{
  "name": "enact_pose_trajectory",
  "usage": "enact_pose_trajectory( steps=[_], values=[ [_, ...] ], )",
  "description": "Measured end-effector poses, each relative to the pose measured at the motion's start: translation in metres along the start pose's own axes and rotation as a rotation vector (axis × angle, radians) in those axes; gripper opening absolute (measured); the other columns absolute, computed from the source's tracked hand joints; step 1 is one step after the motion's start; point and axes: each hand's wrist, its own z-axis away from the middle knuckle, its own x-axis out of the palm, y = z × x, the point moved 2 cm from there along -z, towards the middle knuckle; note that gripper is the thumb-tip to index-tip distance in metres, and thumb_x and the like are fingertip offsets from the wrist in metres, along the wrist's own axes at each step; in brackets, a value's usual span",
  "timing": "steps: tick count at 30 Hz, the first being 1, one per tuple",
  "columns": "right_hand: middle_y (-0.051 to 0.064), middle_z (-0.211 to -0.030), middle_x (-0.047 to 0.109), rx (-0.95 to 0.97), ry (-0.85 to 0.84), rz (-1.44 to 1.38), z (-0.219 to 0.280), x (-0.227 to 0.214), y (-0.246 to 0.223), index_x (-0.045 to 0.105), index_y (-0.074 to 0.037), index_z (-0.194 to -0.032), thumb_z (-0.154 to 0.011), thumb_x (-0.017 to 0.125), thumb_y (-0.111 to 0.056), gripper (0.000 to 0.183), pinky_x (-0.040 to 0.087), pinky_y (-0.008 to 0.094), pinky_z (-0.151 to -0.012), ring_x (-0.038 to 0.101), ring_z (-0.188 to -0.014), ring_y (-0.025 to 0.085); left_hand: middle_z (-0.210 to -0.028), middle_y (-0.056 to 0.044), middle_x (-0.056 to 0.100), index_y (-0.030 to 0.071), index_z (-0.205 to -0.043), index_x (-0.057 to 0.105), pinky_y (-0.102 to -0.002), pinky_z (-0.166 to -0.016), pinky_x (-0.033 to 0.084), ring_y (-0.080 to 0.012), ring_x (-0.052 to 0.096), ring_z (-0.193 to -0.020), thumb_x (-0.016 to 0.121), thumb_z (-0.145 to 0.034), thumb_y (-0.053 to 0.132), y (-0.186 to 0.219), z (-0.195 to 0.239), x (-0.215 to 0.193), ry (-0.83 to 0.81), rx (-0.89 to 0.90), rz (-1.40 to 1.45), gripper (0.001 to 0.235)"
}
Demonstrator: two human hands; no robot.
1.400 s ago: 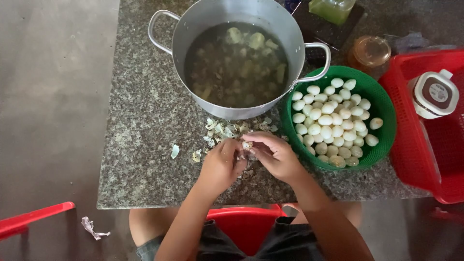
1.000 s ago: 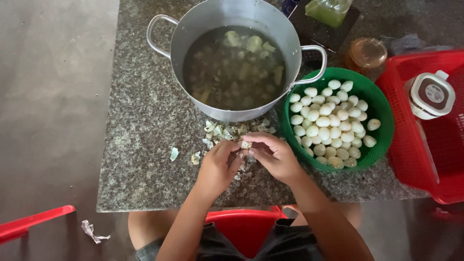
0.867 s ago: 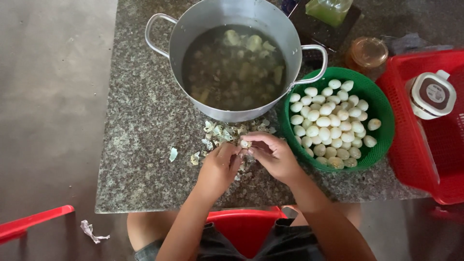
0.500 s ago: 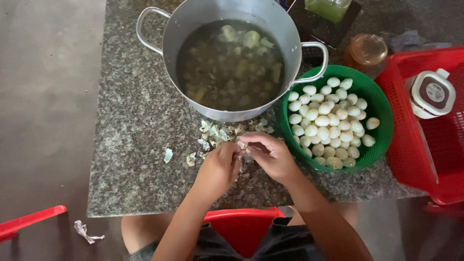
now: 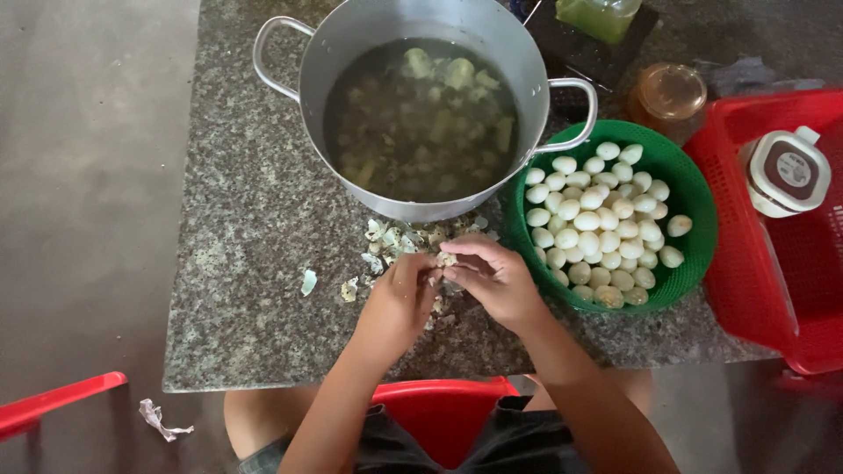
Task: The person peels shells from cooked quail eggs by hand, retrieving eggs from a pot of water and placing the peeled eggs into a green colander.
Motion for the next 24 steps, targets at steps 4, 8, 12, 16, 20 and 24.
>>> enact_pose_trajectory(
  steps=[4, 8, 12, 16, 20, 24],
  values=[
    [0.019, -0.113, 0.071, -0.005, 0.009, 0.015, -0.002, -0.001, 0.001, 0.070, 0.008, -0.119, -0.088, 0.075, 0.010, 0.032, 0.062, 0.042, -0.090, 0.071, -0.107, 0.026, -0.075, -0.017, 0.060, -0.001, -0.112, 0.049, -0.036, -0.039, 0.051, -0.0316, 0.067, -0.054, 0.059, -0.098, -0.005, -0.008, 0.004, 0.008, -0.003, 0.012, -0.034, 0.018],
    [0.022, -0.110, 0.071, 0.025, 0.011, 0.031, -0.001, 0.000, 0.002, 0.070, 0.011, -0.117, -0.088, 0.076, 0.008, 0.030, 0.063, 0.043, -0.088, 0.073, -0.104, 0.028, -0.077, -0.018, 0.060, 0.000, -0.111, 0.051, -0.040, -0.040, 0.054, -0.0336, 0.068, -0.056, 0.059, -0.096, -0.004, -0.007, 0.003, 0.006, -0.045, 0.027, -0.043, 0.017],
    [0.025, -0.107, 0.071, 0.083, 0.035, 0.032, -0.003, -0.002, 0.002, 0.069, 0.012, -0.117, -0.088, 0.076, 0.005, 0.031, 0.064, 0.042, -0.084, 0.074, -0.098, 0.029, -0.089, -0.017, 0.064, 0.001, -0.118, 0.050, -0.038, -0.048, 0.059, -0.0312, 0.071, -0.062, 0.059, -0.096, -0.002, 0.000, 0.002, -0.002, -0.057, 0.012, 0.030, 0.023],
    [0.026, -0.106, 0.072, 0.089, 0.053, 0.017, 0.000, 0.002, -0.003, 0.069, 0.013, -0.116, -0.087, 0.077, 0.006, 0.031, 0.064, 0.043, -0.083, 0.074, -0.095, 0.028, -0.088, -0.023, 0.062, -0.003, -0.119, 0.047, -0.044, -0.047, 0.058, -0.0385, 0.071, -0.067, 0.060, -0.095, -0.005, 0.009, -0.002, -0.011, -0.033, -0.006, 0.032, 0.027],
    [0.026, -0.098, 0.073, 0.135, 0.059, -0.010, 0.001, 0.001, 0.001, 0.068, 0.014, -0.118, -0.089, 0.076, 0.004, 0.032, 0.065, 0.042, -0.080, 0.074, -0.090, 0.026, -0.086, -0.017, 0.061, -0.002, -0.114, 0.054, -0.039, -0.048, 0.059, -0.0325, 0.070, -0.064, 0.058, -0.097, -0.005, 0.001, 0.003, -0.005, -0.004, 0.043, 0.014, 0.018],
    [0.030, -0.097, 0.073, 0.119, 0.047, -0.002, 0.003, -0.002, 0.004, 0.068, 0.014, -0.116, -0.087, 0.076, 0.007, 0.031, 0.065, 0.045, -0.079, 0.075, -0.090, 0.028, -0.085, -0.015, 0.059, -0.001, -0.110, 0.057, -0.037, -0.048, 0.058, -0.0303, 0.068, -0.064, 0.060, -0.097, -0.004, 0.001, 0.007, -0.002, 0.016, 0.118, -0.068, 0.014]
  ],
)
